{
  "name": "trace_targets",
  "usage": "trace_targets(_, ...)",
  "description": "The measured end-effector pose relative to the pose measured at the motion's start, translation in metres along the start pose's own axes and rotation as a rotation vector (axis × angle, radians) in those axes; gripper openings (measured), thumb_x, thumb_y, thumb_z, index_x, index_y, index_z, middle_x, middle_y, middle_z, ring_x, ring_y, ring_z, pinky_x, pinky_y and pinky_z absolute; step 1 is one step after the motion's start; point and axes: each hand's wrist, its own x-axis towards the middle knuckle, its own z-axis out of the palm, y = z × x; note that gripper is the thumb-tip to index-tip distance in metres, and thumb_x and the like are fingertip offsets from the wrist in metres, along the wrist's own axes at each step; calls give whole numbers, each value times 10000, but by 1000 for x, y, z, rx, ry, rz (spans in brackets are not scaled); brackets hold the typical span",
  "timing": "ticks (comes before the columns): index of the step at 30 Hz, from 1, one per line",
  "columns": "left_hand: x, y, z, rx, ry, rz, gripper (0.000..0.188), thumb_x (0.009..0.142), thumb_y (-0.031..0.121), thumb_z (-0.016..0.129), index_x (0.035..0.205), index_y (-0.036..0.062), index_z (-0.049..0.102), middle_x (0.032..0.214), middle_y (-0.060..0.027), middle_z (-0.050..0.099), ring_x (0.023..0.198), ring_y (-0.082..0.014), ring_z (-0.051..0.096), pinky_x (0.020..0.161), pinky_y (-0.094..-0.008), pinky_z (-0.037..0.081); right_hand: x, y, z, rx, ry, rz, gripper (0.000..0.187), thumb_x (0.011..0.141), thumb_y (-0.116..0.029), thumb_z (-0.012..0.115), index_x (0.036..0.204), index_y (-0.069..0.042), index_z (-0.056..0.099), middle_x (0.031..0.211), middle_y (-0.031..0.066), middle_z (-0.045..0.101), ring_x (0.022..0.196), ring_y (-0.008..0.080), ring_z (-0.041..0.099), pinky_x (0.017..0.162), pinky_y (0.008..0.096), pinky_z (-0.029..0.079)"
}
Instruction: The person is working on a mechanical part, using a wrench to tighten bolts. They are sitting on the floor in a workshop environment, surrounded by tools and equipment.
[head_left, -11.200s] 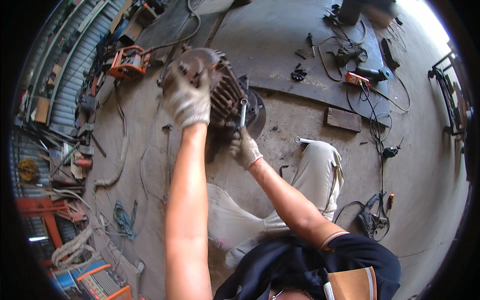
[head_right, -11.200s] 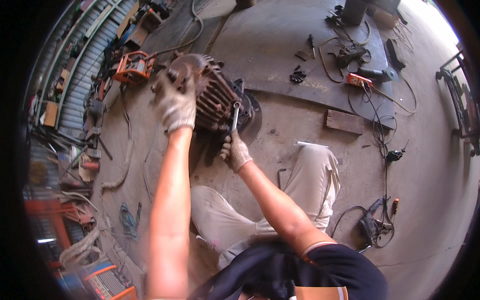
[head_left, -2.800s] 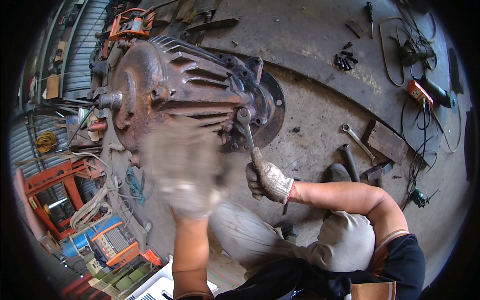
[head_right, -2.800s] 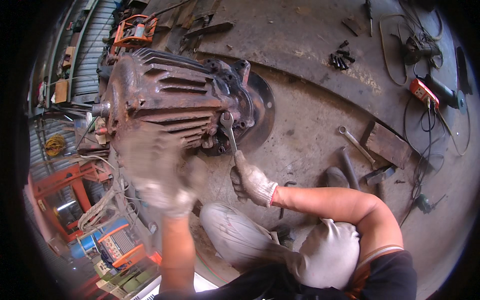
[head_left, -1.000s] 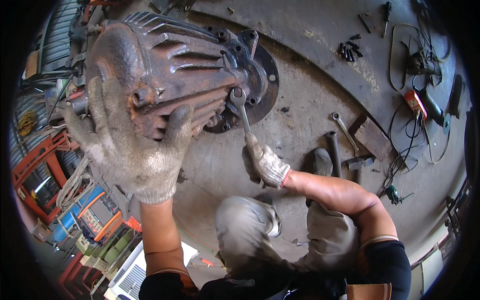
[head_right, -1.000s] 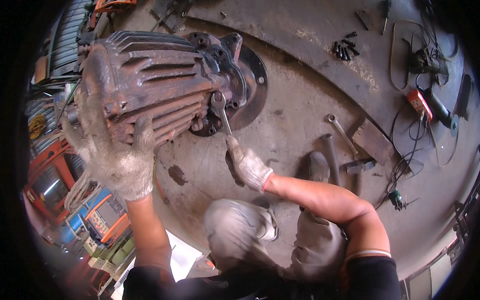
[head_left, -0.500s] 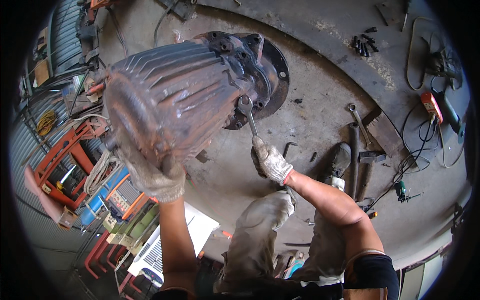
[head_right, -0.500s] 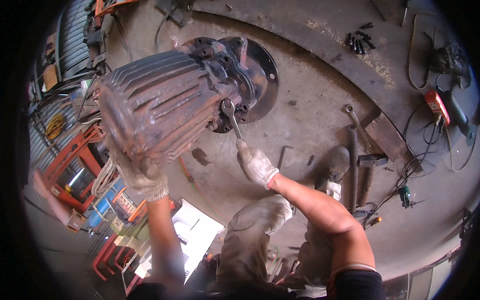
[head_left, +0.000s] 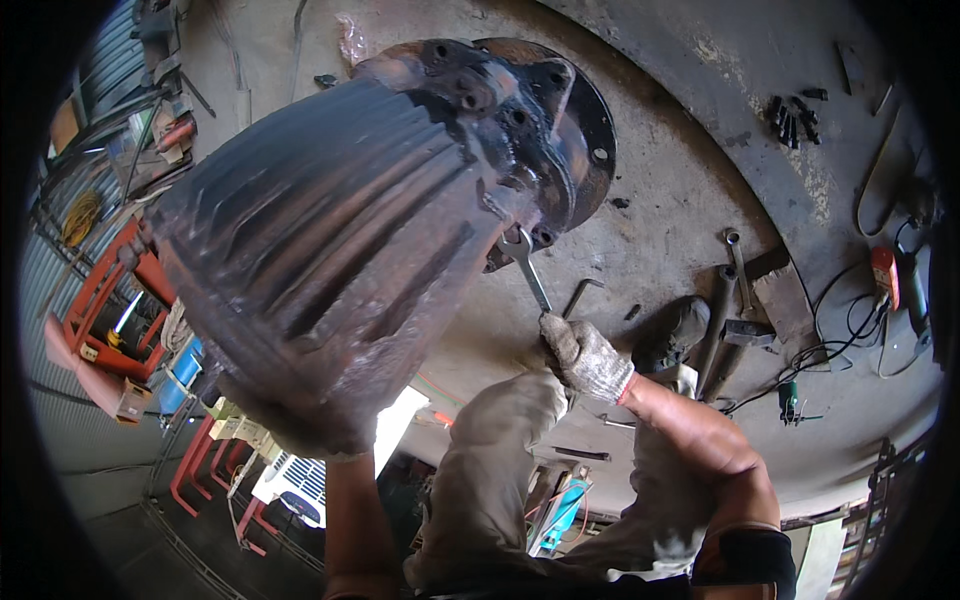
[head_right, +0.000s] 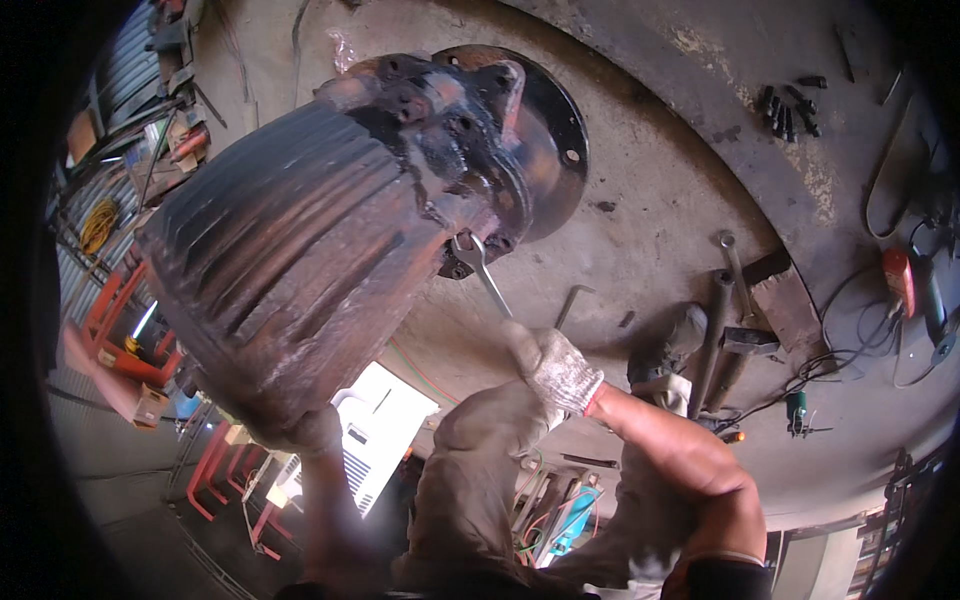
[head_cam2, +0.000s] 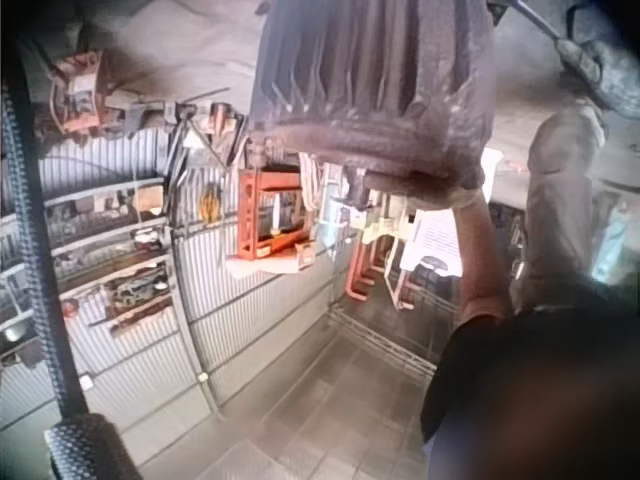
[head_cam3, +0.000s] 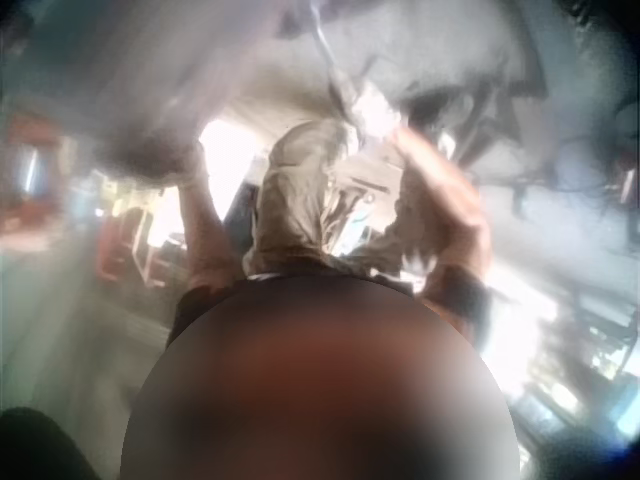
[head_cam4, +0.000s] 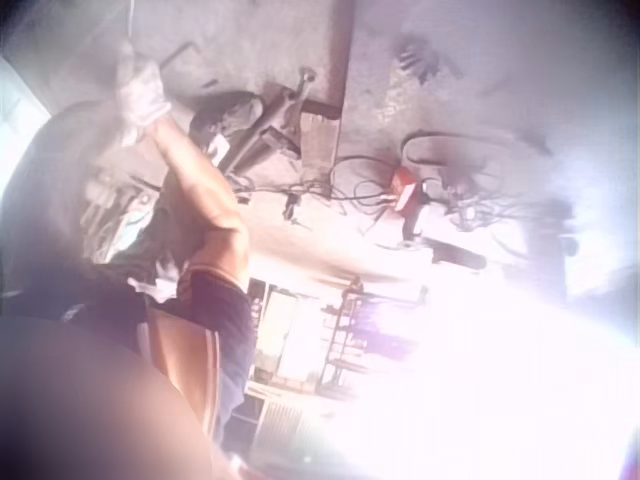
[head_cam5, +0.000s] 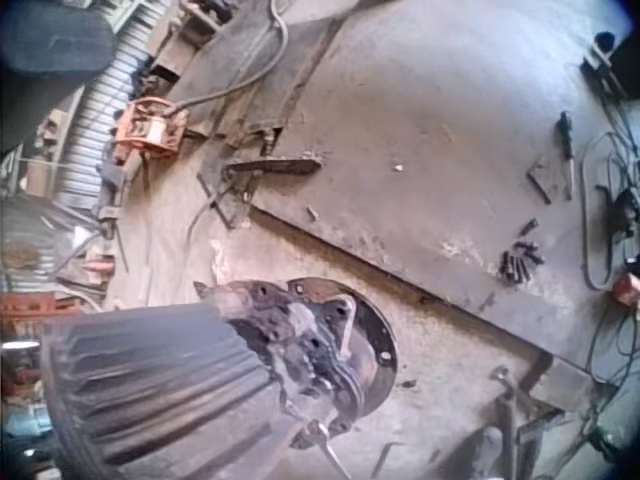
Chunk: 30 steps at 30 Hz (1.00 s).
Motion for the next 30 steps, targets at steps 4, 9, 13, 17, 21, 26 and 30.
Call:
trace_targets(4,7,4,-4,-130,-47,11,866,1014,611,331,1523,-82,228,1522,-342,305,1349,-464,451,1065,-524,461,-5,-46,-23,-136,-108,-50,270,1017,-234,492,1050,-1,624,611,163,538,560,300,570,522,435,461)
trace_targets(9,25,24,-3,-38,71,72,919,1012,647,255,1468,-149,294,1452,-388,391,1309,-507,480,1037,-536,474,-12,-90,-88,-339,-201,366,647,992,-640,457,673,-89,572,550,0,452,515,128,473,480,331,393)
trace_targets(13,38,35,6,-119,187,95,927,1002,648,309,1427,-174,361,1414,-378,454,1279,-507,513,1022,-551,475,-20,-82,-86,-283,-117,238,691,951,-726,436,603,-133,504,551,-44,406,506,90,369,469,298,335)
trace_targets(17,43,36,4,-144,164,113,899,971,638,450,1436,-130,401,1419,-322,488,1266,-491,526,1049,-558,433,-25,-81,-71,-72,-78,371,702,951,-732,424,605,-126,500,544,-37,391,454,111,359,425,310,319)
trace_targets(21,46,34,-5,-203,103,50,985,887,737,507,1474,-48,412,1401,-373,442,1252,-551,493,1001,-581,450,-26,-79,-66,-347,7,173,701,960,-712,420,700,-72,539,546,-4,466,459,125,489,413,316,418)
trace_targets(26,48,34,-9,-493,156,92,854,977,643,421,1464,-58,408,1420,-319,473,1310,-495,467,1088,-548,378,-26,-46,-45,-550,390,-201,525,1007,-510,513,979,-9,669,789,159,664,695,293,632,679,431,506)
trace_targets(30,59,32,-42,-669,334,135,762,1031,557,380,1429,-92,414,1449,-306,453,1351,-463,440,1119,-533,363,-25,-11,1,-375,542,-182,504,1003,-490,527,1013,-8,673,819,186,672,784,330,650,761,449,501)
